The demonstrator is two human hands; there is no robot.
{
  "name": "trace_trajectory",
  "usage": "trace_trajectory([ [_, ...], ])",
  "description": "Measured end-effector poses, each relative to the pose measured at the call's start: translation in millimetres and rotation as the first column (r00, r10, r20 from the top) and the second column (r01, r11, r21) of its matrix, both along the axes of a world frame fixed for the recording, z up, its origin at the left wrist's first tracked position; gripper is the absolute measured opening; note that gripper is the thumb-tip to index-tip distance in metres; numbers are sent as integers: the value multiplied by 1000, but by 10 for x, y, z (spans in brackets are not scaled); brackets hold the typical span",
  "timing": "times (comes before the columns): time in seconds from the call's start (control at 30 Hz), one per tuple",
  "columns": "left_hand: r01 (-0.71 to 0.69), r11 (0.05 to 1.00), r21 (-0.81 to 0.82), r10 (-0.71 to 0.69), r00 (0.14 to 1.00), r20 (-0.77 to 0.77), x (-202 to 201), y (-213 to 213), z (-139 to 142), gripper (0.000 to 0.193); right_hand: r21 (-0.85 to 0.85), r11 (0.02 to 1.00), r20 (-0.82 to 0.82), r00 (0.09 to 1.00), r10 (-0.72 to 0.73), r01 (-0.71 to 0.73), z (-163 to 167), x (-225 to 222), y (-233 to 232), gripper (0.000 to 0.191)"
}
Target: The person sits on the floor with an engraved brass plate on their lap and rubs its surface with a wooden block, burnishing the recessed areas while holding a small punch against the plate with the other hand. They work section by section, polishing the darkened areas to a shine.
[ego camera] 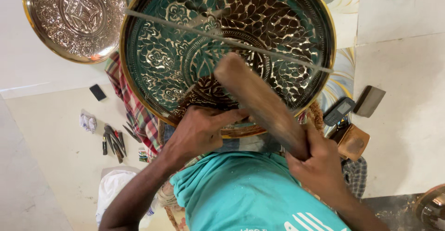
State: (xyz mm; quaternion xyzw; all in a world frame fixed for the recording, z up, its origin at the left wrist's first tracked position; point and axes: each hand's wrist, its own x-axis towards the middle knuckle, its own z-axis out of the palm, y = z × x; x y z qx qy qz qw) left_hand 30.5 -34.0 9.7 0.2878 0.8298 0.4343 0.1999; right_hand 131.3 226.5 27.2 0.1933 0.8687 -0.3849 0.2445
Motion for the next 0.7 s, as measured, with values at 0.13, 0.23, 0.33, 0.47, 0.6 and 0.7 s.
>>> trace_trajectory([
  [0.13,-6,998,-55,8,1000,27,0,14,14,67,-160,984,-208,971,-114,81,-41,53,-14,37],
  [0.23,-9,1000,11,9,1000,-1,-2,17,15,67,-154,987,-274,957,-92,50,-92,57,-1,36],
  [0.33,8,1000,-2,-8,1000,3,-14,6,-2,65,-205,974,-340,926,-166,100,-146,78,-22,38],
  [0.47,-25,1000,19,24,999,32,22,-13,-21,66,15,1000,-31,1000,3,-3,-123,205,-26,32],
  [0.6,-324,874,362,293,946,138,120,19,-10,44,-193,980,-344,932,-114,49,-119,341,-123,31],
  [0.7,-373,856,358,356,927,114,140,9,6,41,-327,936,-266,937,-226,133,-151,351,-193,28],
])
